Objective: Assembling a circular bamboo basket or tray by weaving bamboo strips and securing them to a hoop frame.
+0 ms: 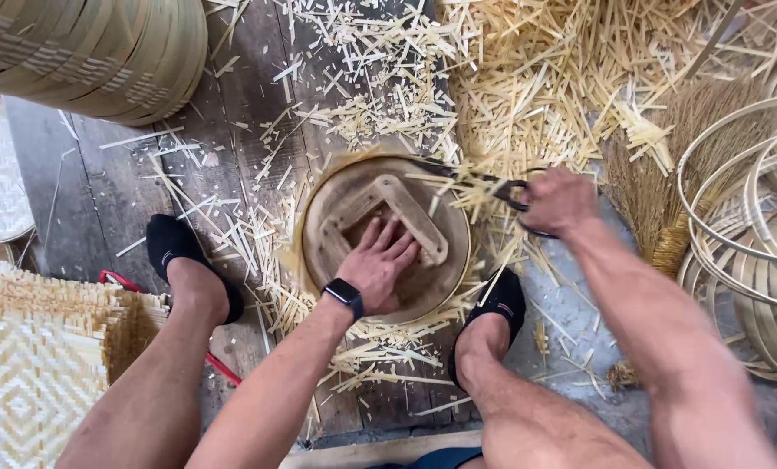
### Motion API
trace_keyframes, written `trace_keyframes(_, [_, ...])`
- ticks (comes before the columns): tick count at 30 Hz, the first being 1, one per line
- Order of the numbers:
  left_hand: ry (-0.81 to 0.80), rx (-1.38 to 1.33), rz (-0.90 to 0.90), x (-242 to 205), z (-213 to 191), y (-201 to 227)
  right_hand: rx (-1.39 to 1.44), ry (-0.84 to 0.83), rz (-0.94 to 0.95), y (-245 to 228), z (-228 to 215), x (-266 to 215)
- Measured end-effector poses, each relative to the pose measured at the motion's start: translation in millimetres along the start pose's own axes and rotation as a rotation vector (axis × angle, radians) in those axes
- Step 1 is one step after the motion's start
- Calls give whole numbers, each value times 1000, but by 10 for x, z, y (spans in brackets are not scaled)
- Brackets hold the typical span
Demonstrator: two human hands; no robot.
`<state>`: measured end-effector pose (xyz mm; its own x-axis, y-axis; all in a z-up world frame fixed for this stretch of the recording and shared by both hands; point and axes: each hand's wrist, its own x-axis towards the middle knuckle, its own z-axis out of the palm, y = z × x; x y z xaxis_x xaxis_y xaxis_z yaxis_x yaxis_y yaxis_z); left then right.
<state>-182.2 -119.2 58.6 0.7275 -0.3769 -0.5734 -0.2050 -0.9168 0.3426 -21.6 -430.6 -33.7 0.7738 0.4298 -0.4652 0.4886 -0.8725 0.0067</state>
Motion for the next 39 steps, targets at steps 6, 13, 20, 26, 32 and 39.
trace_keyframes(6, [651,-358,-217,365,229,306,34,212,-18,-15,-106,-179])
trace_keyframes(13, [782,-553,-505,516,353,493,-43,96,-24,-352,-109,50])
trace_keyframes(20, [623,-414,-201,340,241,343,-6,301,-31,143,65,-158])
trace_keyframes(26, [598,-422,-163,274,230,291,33,635,-134,-561,-302,115])
trace_keyframes(32, [374,-331,-19,156,195,231,176,358,8,-63,468,-194])
trace_keyframes(39, [383,-351,-31,202,146,252,141,381,-21,-444,-281,-487])
